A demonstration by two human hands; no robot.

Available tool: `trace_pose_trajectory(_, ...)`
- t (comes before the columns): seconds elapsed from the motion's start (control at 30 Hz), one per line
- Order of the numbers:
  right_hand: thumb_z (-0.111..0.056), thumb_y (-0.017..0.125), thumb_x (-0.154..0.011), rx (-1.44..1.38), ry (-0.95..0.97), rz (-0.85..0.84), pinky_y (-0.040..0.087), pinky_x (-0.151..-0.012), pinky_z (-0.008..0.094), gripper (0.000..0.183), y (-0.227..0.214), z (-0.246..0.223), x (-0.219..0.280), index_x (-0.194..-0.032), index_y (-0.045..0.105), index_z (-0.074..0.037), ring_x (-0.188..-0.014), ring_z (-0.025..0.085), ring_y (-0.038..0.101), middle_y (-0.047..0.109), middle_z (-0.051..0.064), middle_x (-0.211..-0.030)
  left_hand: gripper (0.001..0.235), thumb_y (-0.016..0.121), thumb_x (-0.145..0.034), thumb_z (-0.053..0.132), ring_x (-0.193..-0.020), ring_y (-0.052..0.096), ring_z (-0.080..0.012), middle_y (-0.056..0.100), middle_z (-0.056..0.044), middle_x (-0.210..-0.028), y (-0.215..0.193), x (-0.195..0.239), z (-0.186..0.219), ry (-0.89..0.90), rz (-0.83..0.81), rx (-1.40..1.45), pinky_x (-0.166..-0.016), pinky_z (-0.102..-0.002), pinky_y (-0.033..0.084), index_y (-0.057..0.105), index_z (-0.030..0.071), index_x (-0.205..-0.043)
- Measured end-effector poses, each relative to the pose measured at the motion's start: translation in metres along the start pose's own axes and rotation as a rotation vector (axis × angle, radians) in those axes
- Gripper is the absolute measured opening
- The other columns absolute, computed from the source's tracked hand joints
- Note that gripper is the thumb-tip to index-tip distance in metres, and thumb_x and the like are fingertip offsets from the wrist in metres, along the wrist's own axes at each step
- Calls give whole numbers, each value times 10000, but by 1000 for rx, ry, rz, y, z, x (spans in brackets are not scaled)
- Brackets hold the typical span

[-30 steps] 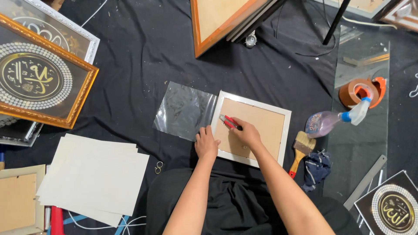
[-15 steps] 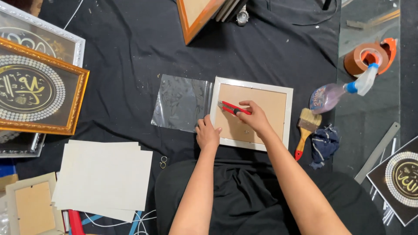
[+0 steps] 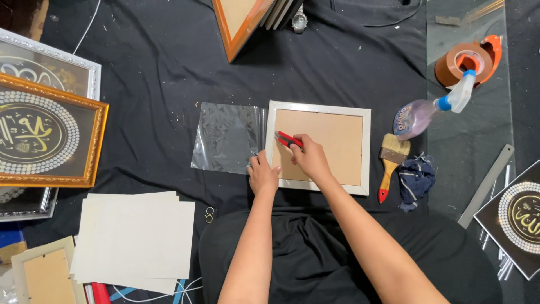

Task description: The person uses a red utility knife to cut a clear plastic sheet covering a square frame. They slice along the edges, remove the plastic, and then lift the cardboard backing from the frame.

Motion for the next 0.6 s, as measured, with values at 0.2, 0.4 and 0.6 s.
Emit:
trace_pose_trajectory(0.2,-181,520,-991,327,-131,27,583,-887,586,350,31,-47,14,-1273,611,6,-993,488,720,734,305,-1033,510,638,-1000,267,-1266,475,-323,416,-74,-1329,1,-2,0,2,15,-13,-1057,-468,497,373,210,-1432)
trace_pose_trajectory(0.4,-212,667,-858,670,-219,143,638,-758,434,290,73,-45,-7,-1068,650,-13,-839,359,775,742,174,-847,449,653,-979,268,-1189,523,-322,438,-109,-1284,12,-9,-7,25,87,-41,-967,-423,552,443,120,-1348)
trace_pose_trajectory(0.6,-249,884,-664,853,-308,211,640,-679,385,423,114,-70,-9,-915,621,-32,-741,310,768,672,73,-760,506,677,-964,298,-1170,527,-322,466,-130,-1248,6,2,-8,93,111,-57,-938,-397,545,443,100,-1367)
Point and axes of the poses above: each hand's wrist, its own x-axis away from the middle knuckle, its own y-axis out of the palm, z = x × y, the point moved 2 cm from there along -x, towards the middle knuckle
